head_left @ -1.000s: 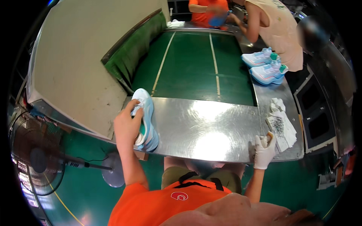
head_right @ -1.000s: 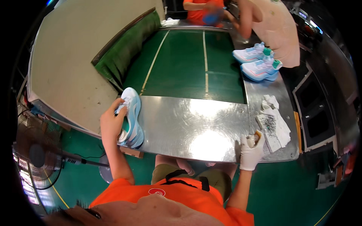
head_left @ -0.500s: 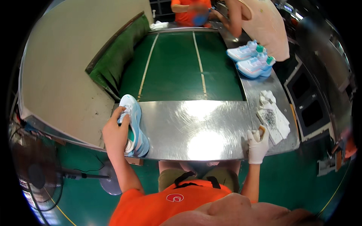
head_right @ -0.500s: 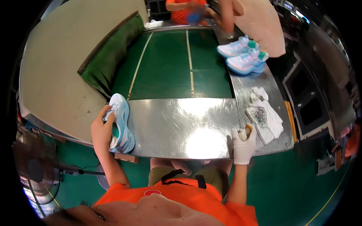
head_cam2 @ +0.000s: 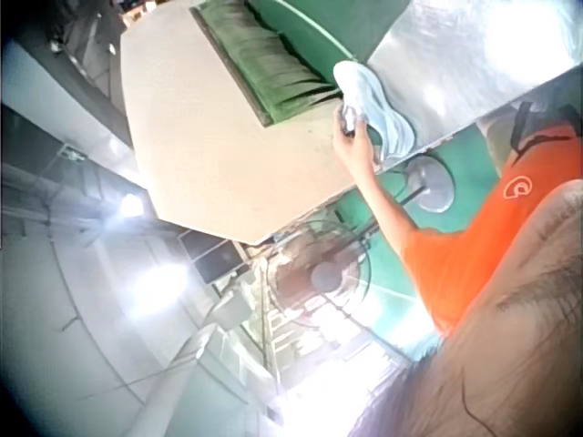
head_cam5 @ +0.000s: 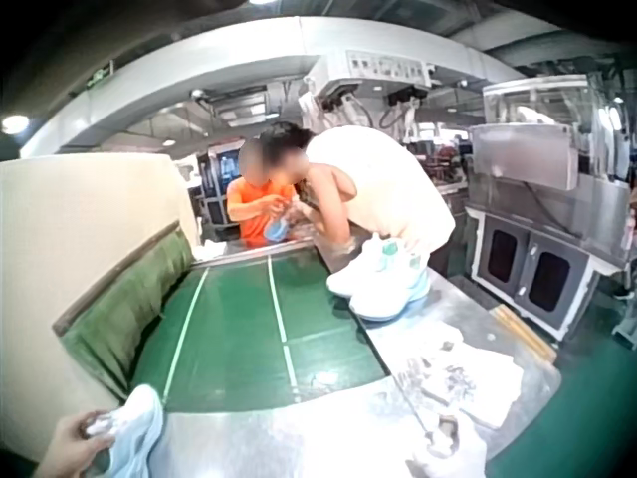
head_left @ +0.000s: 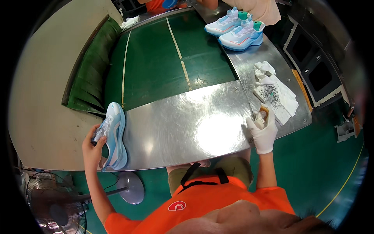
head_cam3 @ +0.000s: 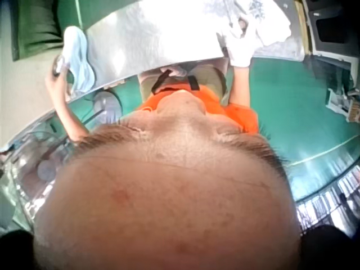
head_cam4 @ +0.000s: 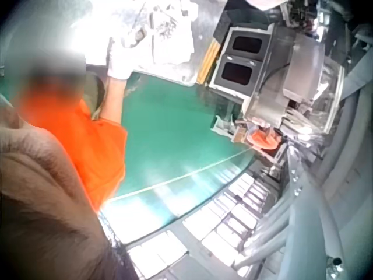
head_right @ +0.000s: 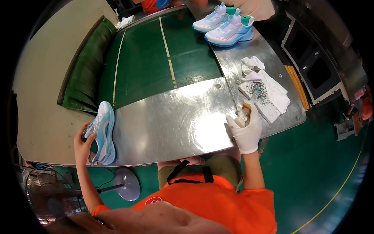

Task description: The person applies glue to the seams of a light blue and white sneaker using a syringe. They hold the shoe with one hand and carefully dispense the adhesive along the edges of the sole and upper. The person works on multiple shoes sequentially, placing finished ones on a metal table.

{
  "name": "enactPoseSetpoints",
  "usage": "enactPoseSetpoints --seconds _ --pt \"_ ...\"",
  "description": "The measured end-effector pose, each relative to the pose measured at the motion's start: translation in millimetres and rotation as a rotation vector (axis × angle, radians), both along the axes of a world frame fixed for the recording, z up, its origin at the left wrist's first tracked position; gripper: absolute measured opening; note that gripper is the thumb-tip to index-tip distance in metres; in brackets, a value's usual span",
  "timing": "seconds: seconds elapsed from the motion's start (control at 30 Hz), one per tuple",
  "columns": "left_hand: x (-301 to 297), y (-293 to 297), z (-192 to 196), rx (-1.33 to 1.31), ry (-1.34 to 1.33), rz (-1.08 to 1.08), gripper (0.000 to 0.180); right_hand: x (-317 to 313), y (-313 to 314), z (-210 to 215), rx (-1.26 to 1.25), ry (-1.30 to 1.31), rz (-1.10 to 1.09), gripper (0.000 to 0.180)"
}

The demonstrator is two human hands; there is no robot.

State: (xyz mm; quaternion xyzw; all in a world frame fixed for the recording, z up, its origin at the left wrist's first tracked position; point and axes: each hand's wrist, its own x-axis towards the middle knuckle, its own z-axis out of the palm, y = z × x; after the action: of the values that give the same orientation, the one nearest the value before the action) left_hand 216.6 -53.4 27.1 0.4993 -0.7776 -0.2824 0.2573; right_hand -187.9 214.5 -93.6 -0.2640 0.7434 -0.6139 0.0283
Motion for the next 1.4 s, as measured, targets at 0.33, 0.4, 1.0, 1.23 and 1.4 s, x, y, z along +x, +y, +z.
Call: enactPoseSetpoints --seconds 0.33,0.4,1.0,1.23,1.4 --pt "-119 -38 34 -0.544 -0.747 -0.225 0.054 0 3 -10 -0.048 -0.018 -0.042 0.064" --pt "-197 -60 32 -0.479 -0.559 -0.493 0.053 -7 3 -14 -0.074 0.023 -0.045 0.065" --pt "-611 -104 -86 -0.190 -0.104 -0.749 0.096 9 10 -22 -0.093 -0.257 -0.078 0.080" --pt "-477 -58 -60 -0.215 -0.270 -0.669 0.093 1 -9 -8 0.059 0.017 -0.060 0.068" --pt "-312 21 -56 -0.179 -0.294 -0.567 0.080 -11 0 -18 0.056 0.077 -0.116 0.069"
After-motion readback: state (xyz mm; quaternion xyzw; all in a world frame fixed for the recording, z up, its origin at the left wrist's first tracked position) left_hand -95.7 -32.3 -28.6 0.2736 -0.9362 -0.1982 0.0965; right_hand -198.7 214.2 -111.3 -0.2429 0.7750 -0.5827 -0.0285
